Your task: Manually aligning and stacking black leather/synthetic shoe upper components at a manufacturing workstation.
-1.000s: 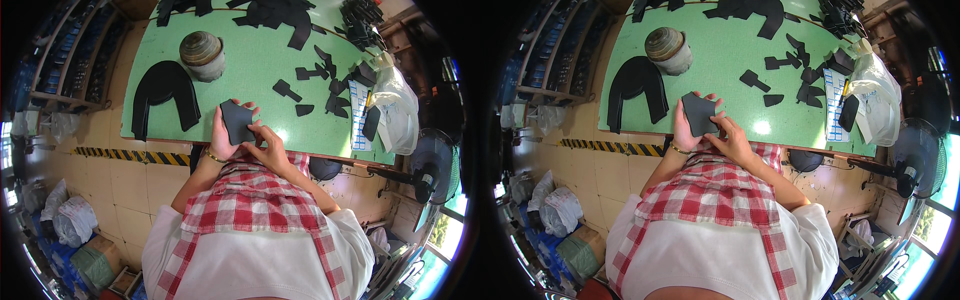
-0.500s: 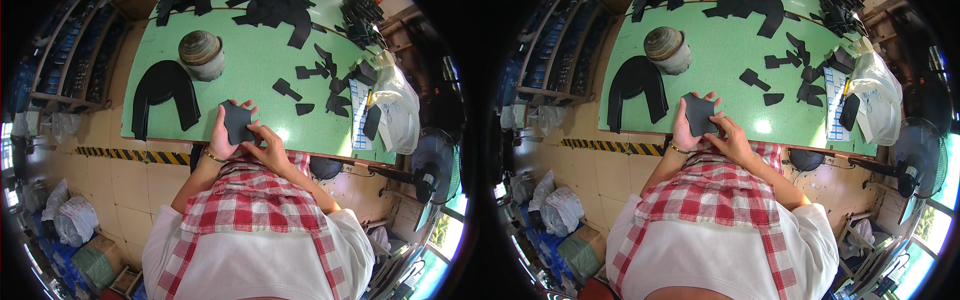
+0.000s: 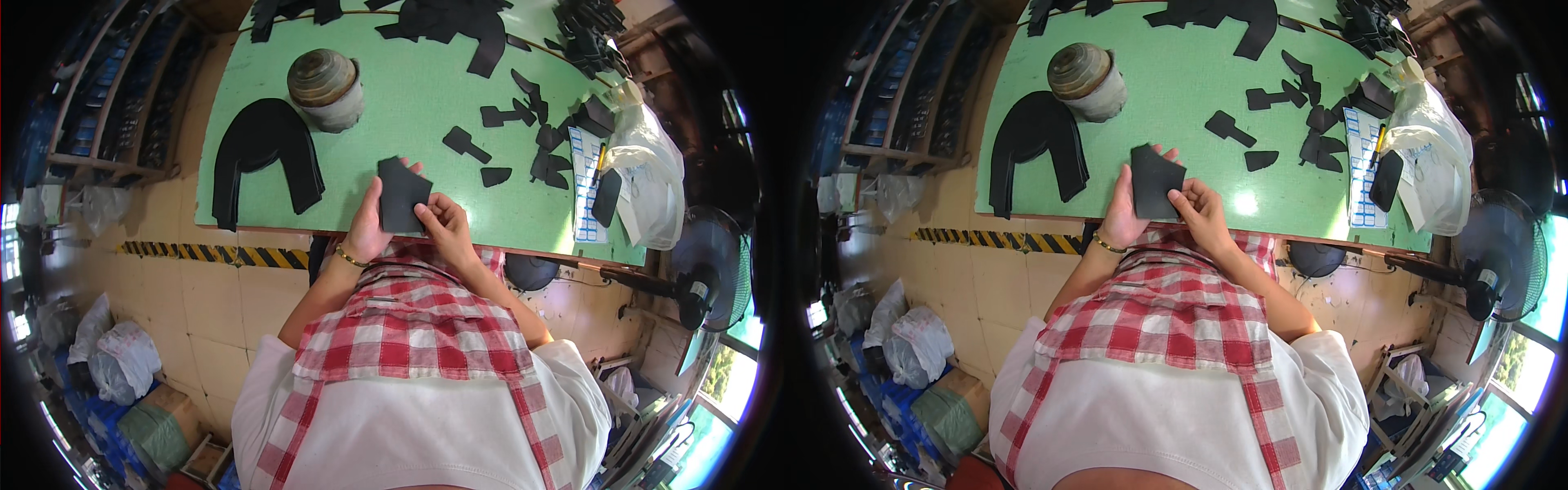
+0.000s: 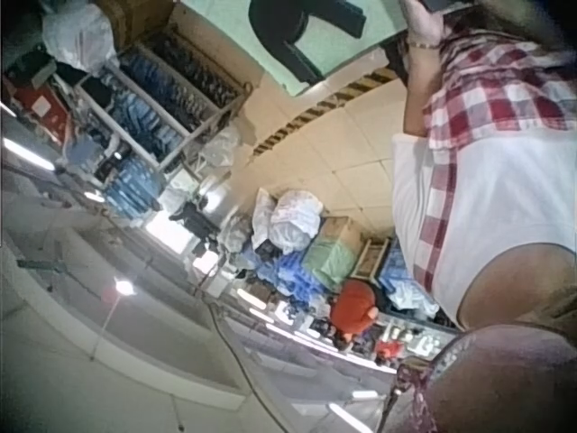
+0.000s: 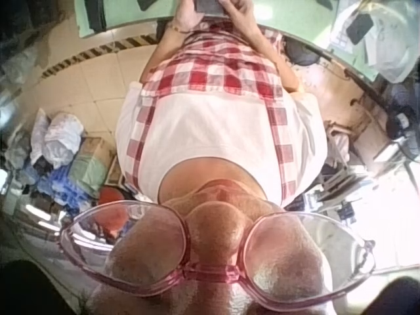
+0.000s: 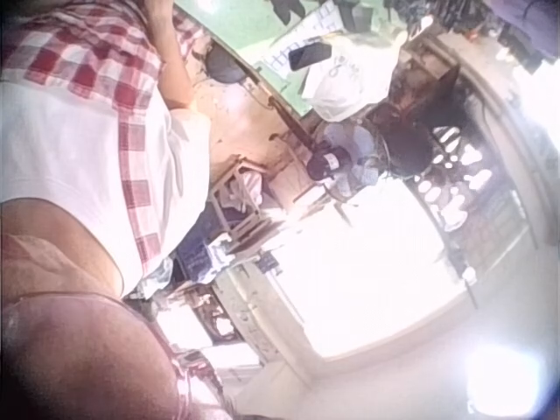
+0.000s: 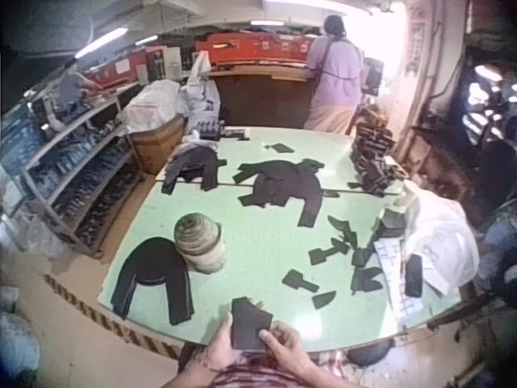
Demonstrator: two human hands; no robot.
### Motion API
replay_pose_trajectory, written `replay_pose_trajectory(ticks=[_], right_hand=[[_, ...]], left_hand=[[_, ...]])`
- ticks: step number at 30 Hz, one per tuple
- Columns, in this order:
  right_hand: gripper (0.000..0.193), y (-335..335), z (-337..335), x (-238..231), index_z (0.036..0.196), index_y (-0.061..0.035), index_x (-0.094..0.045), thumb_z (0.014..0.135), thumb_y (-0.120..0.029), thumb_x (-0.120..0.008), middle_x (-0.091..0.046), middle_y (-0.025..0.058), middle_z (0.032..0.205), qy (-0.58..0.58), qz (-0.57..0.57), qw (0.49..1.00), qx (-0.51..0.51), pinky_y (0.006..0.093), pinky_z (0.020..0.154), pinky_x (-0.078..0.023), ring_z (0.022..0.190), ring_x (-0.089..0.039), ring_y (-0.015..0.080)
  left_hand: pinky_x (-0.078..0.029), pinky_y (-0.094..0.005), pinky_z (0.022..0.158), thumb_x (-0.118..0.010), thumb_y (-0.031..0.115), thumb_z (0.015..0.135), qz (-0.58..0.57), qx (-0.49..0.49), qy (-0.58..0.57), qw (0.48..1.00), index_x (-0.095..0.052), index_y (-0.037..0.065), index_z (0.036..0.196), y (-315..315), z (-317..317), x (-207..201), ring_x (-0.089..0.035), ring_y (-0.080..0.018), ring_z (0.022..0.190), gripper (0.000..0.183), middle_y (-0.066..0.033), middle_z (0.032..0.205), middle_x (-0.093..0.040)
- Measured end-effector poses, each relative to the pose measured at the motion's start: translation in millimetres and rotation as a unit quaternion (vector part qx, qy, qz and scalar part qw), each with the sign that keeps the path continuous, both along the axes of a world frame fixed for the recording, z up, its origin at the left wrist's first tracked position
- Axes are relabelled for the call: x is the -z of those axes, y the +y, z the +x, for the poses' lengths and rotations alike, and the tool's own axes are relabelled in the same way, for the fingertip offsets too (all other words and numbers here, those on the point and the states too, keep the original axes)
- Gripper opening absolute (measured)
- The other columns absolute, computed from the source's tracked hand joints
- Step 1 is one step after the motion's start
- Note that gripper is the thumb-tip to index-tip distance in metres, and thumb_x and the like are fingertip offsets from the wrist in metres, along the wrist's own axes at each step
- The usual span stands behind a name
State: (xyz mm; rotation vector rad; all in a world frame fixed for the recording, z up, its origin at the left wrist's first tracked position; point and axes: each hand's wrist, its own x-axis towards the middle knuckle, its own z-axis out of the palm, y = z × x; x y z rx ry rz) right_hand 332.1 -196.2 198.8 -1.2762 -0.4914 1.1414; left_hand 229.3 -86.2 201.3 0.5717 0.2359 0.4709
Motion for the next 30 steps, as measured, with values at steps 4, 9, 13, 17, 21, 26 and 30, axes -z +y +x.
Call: replay_pose_trajectory(ticks=[4, 9, 13, 17, 21, 26, 30], right_hand=[[0.012, 3, 11, 2, 0.087, -0.0061, -0.052, 0.092, -0.014, -0.061, -0.057, -0.0025, 0.072, -0.029, 0.030, 0.994, 0.104, 0.0178, 0.050, -0.038, 0.058, -0.049, 0.0033], [0.013, 1, 26, 8, 0.092, -0.0037, -0.054, 0.090, -0.014, -0.062, -0.059, -0.0017, 0.074, -0.057, 0.030, 0.993, 0.096, 0.0185, 0.051, -0.038, 0.060, -0.050, 0.0035], [0.016, 1, 37, -7, 0.100, -0.0014, -0.057, 0.091, -0.014, -0.062, -0.056, -0.0020, 0.073, -0.088, 0.003, 0.990, 0.112, 0.0197, 0.051, -0.037, 0.059, -0.050, 0.0044], [0.014, -2, 45, 1, 0.097, -0.0018, -0.057, 0.090, -0.013, -0.063, -0.056, -0.0021, 0.070, -0.130, 0.000, 0.987, 0.089, 0.0194, 0.050, -0.037, 0.057, -0.050, 0.0044], [0.014, -3, 41, 11, 0.095, -0.0011, -0.057, 0.089, -0.012, -0.064, -0.057, -0.0018, 0.069, -0.137, 0.008, 0.985, 0.104, 0.0190, 0.049, -0.037, 0.056, -0.050, 0.0043], [0.016, 0, 33, 7, 0.095, 0.0003, -0.057, 0.088, -0.012, -0.064, -0.057, -0.0014, 0.070, -0.132, 0.004, 0.984, 0.116, 0.0189, 0.049, -0.038, 0.056, -0.050, 0.0038], [0.017, 0, 33, 6, 0.098, 0.0012, -0.057, 0.089, -0.012, -0.063, -0.059, -0.0014, 0.074, -0.139, -0.007, 0.984, 0.108, 0.0192, 0.050, -0.039, 0.059, -0.050, 0.0037]], left_hand=[[-0.041, -0.0302, 0.098, -0.055, 0.020, 0.095, 0.306, -0.041, 0.146, 0.940, -0.041, -0.002, 0.130, -6, -2, 7, -0.051, -0.0128, 0.112, 0.043, -0.0085, 0.121, -0.053], [-0.052, -0.0232, 0.073, -0.059, 0.010, 0.091, 0.268, -0.070, 0.180, 0.944, -0.052, -0.007, 0.117, -6, 0, 12, -0.060, -0.0086, 0.084, 0.031, -0.0055, 0.098, -0.062], [-0.052, -0.0212, 0.066, -0.059, 0.006, 0.090, 0.301, -0.084, 0.184, 0.932, -0.055, -0.008, 0.113, -9, -1, 9, -0.060, -0.0075, 0.078, 0.027, -0.0058, 0.093, -0.063], [-0.053, -0.0212, 0.064, -0.060, 0.004, 0.088, 0.311, -0.080, 0.202, 0.925, -0.055, -0.010, 0.114, -12, -1, 11, -0.060, -0.0071, 0.077, 0.029, -0.0065, 0.093, -0.063], [-0.053, -0.0215, 0.062, -0.060, 0.003, 0.088, 0.312, -0.088, 0.209, 0.922, -0.056, -0.009, 0.115, -14, 0, 6, -0.060, -0.0074, 0.076, 0.030, -0.0069, 0.090, -0.064], [-0.054, -0.0215, 0.058, -0.060, 0.002, 0.087, 0.343, -0.109, 0.235, 0.903, -0.053, -0.005, 0.121, -12, -3, 6, -0.061, -0.0079, 0.068, 0.036, -0.0077, 0.082, -0.066], [-0.053, -0.0212, 0.056, -0.061, 0.001, 0.086, 0.322, -0.107, 0.220, 0.915, -0.051, -0.005, 0.124, -12, -3, 10, -0.061, -0.0080, 0.065, 0.039, -0.0077, 0.081, -0.066]])
